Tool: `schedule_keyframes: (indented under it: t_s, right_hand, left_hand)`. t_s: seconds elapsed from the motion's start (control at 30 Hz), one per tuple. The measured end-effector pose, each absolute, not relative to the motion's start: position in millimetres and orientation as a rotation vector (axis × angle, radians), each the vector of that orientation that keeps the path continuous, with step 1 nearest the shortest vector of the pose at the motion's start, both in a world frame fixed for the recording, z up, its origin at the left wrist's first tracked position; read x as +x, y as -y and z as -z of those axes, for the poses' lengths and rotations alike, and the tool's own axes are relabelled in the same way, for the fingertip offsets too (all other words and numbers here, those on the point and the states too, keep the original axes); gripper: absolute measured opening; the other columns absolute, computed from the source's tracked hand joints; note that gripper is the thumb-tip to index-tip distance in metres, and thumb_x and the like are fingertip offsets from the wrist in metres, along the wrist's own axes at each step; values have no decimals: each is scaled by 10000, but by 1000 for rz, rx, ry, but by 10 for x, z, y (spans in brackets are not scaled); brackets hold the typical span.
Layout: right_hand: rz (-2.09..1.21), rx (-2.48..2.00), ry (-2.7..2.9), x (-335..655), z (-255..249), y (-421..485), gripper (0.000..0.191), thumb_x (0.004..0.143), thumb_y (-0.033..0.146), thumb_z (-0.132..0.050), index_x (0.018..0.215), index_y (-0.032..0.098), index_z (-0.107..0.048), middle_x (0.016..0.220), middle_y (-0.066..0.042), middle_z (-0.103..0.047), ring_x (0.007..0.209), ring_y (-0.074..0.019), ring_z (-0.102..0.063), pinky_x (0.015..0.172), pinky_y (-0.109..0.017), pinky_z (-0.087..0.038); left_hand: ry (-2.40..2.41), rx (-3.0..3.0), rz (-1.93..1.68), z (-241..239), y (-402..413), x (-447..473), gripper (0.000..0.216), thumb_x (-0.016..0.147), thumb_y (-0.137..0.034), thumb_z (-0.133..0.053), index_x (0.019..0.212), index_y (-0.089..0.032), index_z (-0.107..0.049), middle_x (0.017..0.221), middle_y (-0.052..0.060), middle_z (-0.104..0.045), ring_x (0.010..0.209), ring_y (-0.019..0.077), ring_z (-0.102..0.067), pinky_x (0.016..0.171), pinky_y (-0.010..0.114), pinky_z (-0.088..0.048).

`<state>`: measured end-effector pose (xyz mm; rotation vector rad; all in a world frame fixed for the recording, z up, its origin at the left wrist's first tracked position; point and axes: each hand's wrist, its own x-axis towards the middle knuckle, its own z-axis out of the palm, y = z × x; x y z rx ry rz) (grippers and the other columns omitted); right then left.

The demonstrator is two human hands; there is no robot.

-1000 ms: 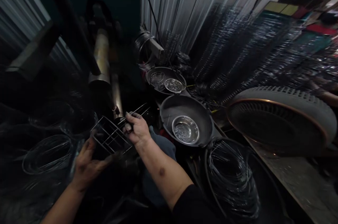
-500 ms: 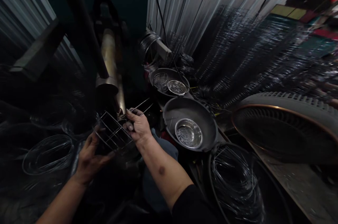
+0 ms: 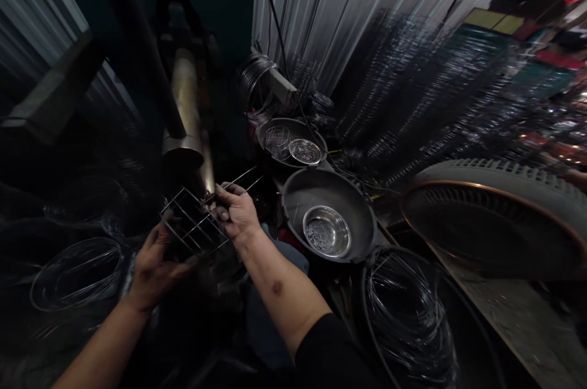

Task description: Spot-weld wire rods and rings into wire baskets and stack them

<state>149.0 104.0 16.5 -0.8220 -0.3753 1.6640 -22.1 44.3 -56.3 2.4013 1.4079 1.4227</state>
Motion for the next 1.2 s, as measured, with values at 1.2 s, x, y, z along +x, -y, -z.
schedule_keyframes:
  t_s: [1.2]
  right_hand:
    - [-1520,-817,472,1598,-117,-956,259,631,208,-731,758,186,-507,534,61,-595,400,-79,-515,367,-165,-348]
  left_hand:
    - [-1570,1973,-1434,591,-306,-139,738,683,-479,-764,1294,-168,-490,1215,137,-583,1101,289,-581,957,449,-491]
